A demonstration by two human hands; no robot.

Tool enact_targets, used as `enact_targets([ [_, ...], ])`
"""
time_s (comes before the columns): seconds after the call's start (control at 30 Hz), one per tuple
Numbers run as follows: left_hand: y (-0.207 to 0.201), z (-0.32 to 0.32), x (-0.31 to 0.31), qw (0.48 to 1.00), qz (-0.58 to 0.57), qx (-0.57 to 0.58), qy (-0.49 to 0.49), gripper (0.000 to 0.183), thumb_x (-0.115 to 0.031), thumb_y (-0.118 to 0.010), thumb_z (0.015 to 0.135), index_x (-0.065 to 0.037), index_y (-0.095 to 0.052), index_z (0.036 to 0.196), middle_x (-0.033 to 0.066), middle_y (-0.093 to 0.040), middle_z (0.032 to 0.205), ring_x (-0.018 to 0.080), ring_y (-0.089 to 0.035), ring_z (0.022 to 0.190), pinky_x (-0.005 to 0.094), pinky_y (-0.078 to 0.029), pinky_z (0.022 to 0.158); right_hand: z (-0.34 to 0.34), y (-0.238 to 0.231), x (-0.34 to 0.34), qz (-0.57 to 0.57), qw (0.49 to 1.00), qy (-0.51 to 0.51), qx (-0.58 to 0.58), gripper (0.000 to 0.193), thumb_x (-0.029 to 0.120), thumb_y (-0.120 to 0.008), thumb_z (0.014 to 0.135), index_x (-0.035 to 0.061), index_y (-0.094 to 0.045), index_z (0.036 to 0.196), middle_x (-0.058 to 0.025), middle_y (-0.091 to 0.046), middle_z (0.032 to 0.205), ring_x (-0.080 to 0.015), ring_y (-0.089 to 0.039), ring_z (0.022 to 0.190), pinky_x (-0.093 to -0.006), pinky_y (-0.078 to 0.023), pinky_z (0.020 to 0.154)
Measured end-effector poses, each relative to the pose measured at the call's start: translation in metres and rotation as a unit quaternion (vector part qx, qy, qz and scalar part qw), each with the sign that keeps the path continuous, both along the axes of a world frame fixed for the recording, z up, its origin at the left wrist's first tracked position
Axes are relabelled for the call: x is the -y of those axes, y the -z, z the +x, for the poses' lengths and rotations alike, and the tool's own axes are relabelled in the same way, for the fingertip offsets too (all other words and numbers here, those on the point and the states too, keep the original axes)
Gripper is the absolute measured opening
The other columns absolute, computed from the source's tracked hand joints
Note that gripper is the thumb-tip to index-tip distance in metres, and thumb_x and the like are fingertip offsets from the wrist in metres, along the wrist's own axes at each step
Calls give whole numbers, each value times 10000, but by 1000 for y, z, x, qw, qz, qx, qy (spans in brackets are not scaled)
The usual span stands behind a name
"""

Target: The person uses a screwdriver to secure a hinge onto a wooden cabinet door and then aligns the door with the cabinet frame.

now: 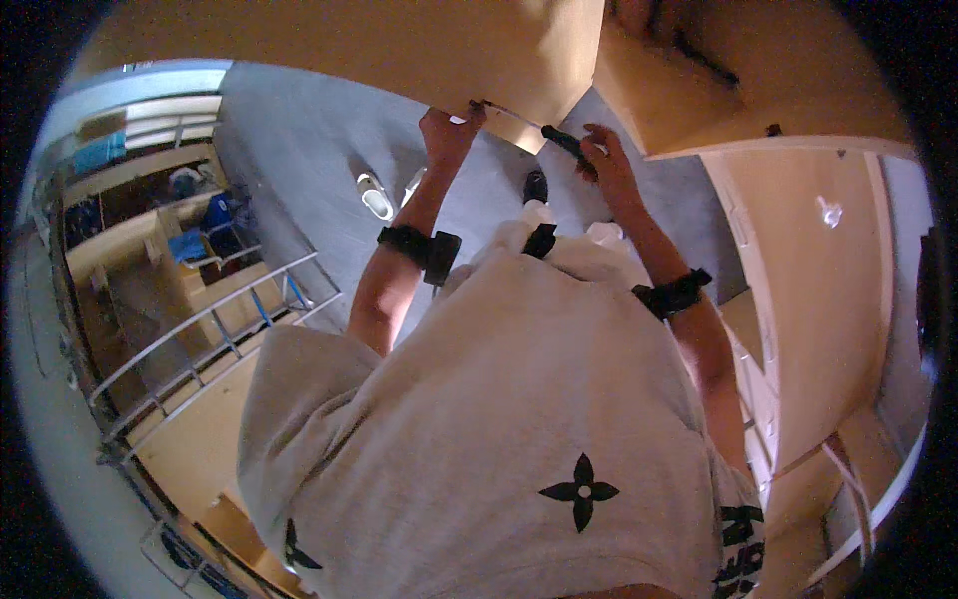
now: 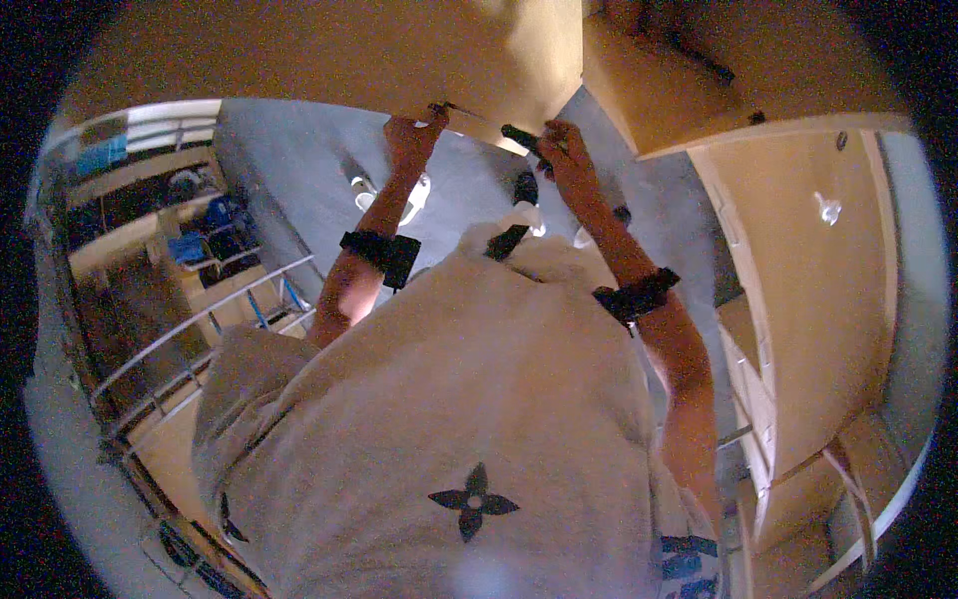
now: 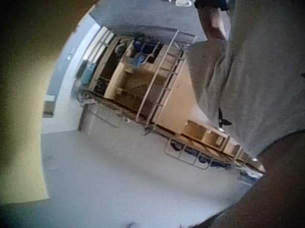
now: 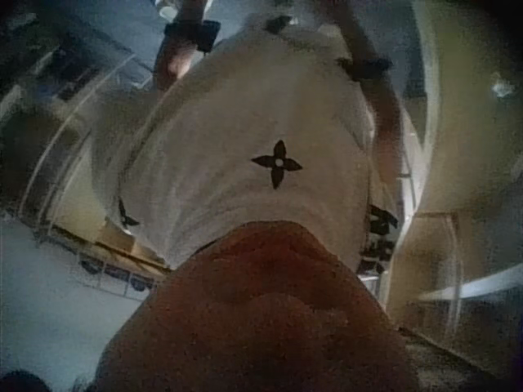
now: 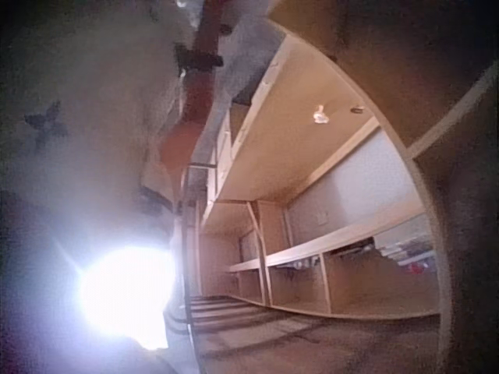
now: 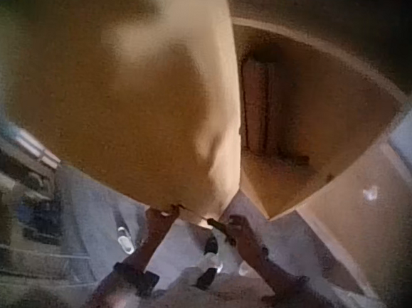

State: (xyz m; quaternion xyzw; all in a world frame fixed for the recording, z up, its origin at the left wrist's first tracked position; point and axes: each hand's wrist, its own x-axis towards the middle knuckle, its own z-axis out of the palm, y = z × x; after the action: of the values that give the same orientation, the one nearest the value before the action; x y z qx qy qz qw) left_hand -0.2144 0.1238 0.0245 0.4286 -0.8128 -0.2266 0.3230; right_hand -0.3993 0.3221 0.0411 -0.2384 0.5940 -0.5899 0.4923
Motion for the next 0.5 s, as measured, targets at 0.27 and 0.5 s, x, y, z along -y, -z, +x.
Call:
enact_targets([
  [0.27, 2, -3, 4, 996, -11, -80, 38, 160, -119, -768, 627, -36, -653, 702, 68, -675, 712, 227, -651, 668, 336, -506, 641, 9, -5, 2, 61, 997, 48, -16, 276, 139, -467, 929, 66, -399, 1187, -80, -545, 821, -102, -524, 566, -241, -418, 504],
  [0.5, 0, 0, 16, 998, 37, -29, 45, 208, -121, -769, 673, -19, -667, 824, 72, -688, 795, 213, -652, 705, 333, -506, 695, 27, -16, 5, 106, 992, 71, 9, 299, 304, -453, 951, 83, -402, 1146, -63, -545, 657, -98, -485, 440, -229, -376, 406],
])
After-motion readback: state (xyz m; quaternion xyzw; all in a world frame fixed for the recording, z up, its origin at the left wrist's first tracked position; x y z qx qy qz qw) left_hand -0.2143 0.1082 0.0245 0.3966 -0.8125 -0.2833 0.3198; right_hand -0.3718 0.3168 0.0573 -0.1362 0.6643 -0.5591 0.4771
